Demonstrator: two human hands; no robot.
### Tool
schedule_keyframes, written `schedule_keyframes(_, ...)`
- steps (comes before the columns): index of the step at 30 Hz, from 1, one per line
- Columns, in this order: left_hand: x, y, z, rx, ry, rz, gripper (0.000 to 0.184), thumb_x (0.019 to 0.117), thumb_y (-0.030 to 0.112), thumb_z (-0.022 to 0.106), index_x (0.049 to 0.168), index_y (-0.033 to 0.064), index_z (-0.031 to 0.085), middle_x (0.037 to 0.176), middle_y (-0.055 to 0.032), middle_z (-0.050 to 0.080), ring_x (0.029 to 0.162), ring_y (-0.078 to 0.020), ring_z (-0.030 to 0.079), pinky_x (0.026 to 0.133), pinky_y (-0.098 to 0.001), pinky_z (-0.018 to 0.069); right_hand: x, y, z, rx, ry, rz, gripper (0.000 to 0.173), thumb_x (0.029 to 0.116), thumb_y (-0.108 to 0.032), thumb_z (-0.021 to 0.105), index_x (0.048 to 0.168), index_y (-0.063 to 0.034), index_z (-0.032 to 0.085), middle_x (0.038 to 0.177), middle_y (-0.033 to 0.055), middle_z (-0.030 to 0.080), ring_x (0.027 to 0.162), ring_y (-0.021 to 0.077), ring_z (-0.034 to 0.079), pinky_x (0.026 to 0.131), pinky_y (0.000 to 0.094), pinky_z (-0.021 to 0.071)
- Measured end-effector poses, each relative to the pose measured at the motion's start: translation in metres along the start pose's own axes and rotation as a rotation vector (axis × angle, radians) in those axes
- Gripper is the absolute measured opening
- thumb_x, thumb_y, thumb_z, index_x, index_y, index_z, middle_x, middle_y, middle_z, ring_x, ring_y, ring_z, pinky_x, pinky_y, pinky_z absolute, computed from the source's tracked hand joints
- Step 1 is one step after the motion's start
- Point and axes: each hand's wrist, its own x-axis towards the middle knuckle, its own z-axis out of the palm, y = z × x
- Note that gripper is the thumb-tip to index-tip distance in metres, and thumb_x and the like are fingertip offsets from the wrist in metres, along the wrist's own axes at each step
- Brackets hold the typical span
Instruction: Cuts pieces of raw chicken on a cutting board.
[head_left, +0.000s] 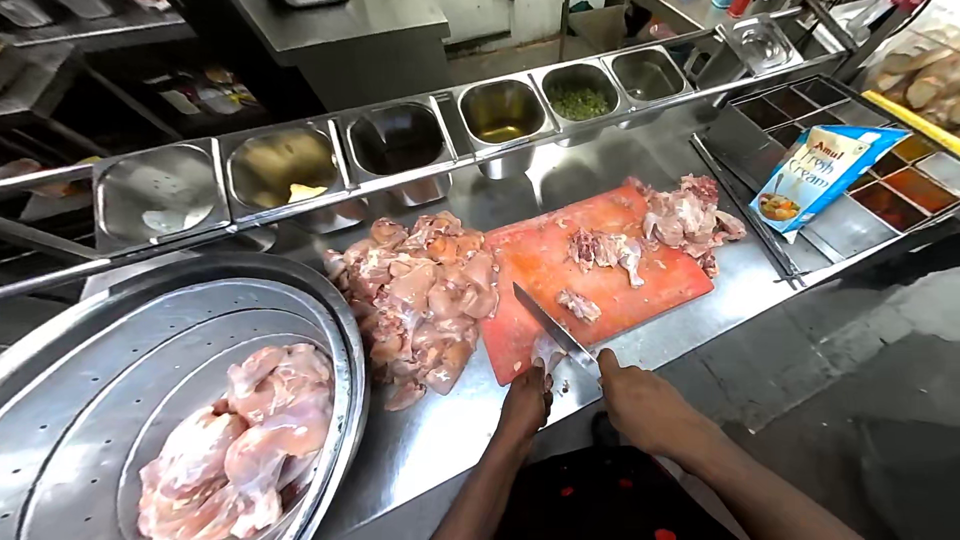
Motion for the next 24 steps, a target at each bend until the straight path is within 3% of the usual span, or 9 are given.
schedule_keyframes(8, 0.004, 0.013, -0.008, 0.085, -0.028, -0.070, 0.046, 0.1141, 0.037, 0.030, 0.083, 0.0103, 0.051, 0.059, 0.0029, 0.042, 0.046, -0.0080, 0.039, 0.044, -0.0228, 0.0348, -0.022, 0.003, -0.018, -0.004, -0.149, 0.079, 0.032, 0.1085, -0.024, 0.043, 0.136, -0.0068, 0.040, 0.100, 0.0205, 0.065, 0.096, 0.0414, 0.070, 0.080, 0.0573, 0.0569)
schedule_keyframes(13, 0.003, 0.023, -0.015, 0.113, -0.069, -0.126, 0.047, 0.1138, 0.039, 0.031, 0.081, 0.0116, 0.051, 0.058, 0.0034, 0.041, 0.045, -0.0077, 0.038, 0.044, -0.0223, 0.0334, 0.018, -0.022, -0.020, -0.023, -0.101, 0.047, 0.031, 0.1054, -0.017, 0.048, 0.133, -0.0046, 0.043, 0.106, 0.0210, 0.065, 0.101, 0.0413, 0.069, 0.084, 0.0563, 0.0565)
schedule_keyframes(19, 0.007, 0.024, -0.015, 0.119, -0.082, -0.087, 0.047, 0.1139, 0.037, 0.030, 0.081, 0.0110, 0.051, 0.057, 0.0035, 0.041, 0.044, -0.0077, 0.037, 0.043, -0.0228, 0.0327, 0.060, -0.041, -0.003, 0.051, 0.090, 0.016, 0.030, 0.1046, -0.020, 0.050, 0.131, -0.0067, 0.044, 0.095, 0.0164, 0.066, 0.092, 0.0375, 0.071, 0.078, 0.0531, 0.0581)
schedule_keyframes(24, 0.007, 0.020, -0.010, 0.093, -0.008, -0.085, 0.046, 0.1142, 0.037, 0.030, 0.084, 0.0091, 0.051, 0.058, 0.0017, 0.042, 0.045, -0.0091, 0.040, 0.044, -0.0237, 0.0364, 0.039, -0.023, 0.013, 0.048, 0.038, 0.041, 0.033, 0.1074, -0.023, 0.044, 0.137, -0.0078, 0.042, 0.101, 0.0181, 0.067, 0.098, 0.0388, 0.071, 0.083, 0.0546, 0.0572)
